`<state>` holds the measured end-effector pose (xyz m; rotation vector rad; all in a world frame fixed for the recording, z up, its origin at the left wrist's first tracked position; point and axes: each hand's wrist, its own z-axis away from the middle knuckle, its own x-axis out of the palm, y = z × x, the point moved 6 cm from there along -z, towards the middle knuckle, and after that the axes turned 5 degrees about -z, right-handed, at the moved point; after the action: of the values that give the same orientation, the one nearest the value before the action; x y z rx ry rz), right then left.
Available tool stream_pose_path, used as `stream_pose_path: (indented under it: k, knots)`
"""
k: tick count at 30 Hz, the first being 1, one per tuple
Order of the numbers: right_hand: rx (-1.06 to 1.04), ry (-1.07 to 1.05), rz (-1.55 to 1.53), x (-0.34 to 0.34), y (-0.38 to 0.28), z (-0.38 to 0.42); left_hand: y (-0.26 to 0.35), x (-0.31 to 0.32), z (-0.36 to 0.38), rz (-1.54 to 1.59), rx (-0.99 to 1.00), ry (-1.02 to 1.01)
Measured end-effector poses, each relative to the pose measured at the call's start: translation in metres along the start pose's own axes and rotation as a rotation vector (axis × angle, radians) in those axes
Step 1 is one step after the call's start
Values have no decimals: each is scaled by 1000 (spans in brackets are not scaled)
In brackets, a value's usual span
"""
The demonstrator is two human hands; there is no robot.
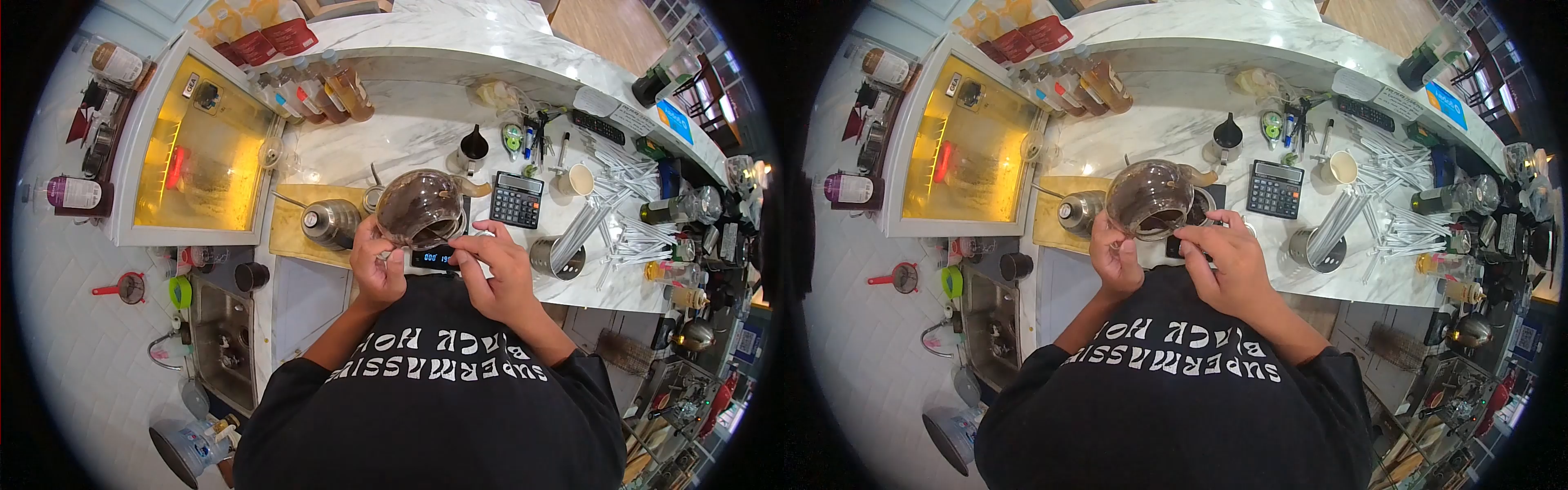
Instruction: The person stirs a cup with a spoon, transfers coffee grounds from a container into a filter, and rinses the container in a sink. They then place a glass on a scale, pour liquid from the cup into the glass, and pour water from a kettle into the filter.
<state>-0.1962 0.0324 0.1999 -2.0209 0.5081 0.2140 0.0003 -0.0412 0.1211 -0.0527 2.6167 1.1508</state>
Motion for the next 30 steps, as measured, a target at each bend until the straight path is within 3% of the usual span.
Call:
stream_pose_path:
  k: [3,22,30]
  knots:
    - [55,41,-39,0,4,2,0,0,-2,21,-4,6]
    - [-67,50,-23,1,-10,-1,3,-4,-10,24,116,58]
    - [-75,52,22,2,-13,0,-2,-5,-6,38,59,34]
